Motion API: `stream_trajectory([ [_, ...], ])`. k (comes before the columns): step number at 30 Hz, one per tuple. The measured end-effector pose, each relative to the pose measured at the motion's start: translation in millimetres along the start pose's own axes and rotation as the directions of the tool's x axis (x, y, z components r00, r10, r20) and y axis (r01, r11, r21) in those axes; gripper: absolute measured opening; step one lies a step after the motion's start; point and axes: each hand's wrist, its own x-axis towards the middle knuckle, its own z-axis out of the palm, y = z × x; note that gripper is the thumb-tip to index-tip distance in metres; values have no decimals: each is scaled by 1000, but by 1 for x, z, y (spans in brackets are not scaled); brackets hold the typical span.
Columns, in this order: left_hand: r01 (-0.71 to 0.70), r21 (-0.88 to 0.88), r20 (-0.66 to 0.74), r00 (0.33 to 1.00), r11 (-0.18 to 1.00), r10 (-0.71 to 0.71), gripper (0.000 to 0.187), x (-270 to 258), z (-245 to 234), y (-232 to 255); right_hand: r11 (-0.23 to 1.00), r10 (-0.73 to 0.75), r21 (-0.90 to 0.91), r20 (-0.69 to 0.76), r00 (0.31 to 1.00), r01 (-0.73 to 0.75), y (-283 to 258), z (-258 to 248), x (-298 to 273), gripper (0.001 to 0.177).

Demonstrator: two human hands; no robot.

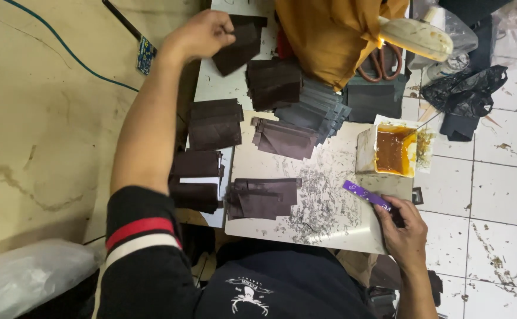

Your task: Folding the edges of leather pieces using a purple guide tool

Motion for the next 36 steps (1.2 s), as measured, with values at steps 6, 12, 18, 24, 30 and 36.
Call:
stream_trajectory([
  [6,-378,-110,74,919,919,386,10,-146,13,147,984,-112,-147,-40,993,105,9,2,-3,24],
  [12,-604,-338,78,746,722,661,14,-196,152,207,956,-189,-241,-65,980,168,16,-7,-6,25],
  [18,-582,-84,37,809,809,586,18,-170,271,196,940,-222,-279,-56,974,198,20,-32,-15,22],
  [24,-575,186,-77,800,797,595,37,-185,280,194,952,-198,-254,-73,978,174,27,-54,-25,24],
  [30,-578,191,-197,769,794,608,20,-190,292,193,972,-178,-167,-78,981,164,15,-52,-19,21],
  [36,-568,141,-304,755,811,581,22,-193,292,199,971,-224,-90,-45,974,219,14,-32,-12,22],
])
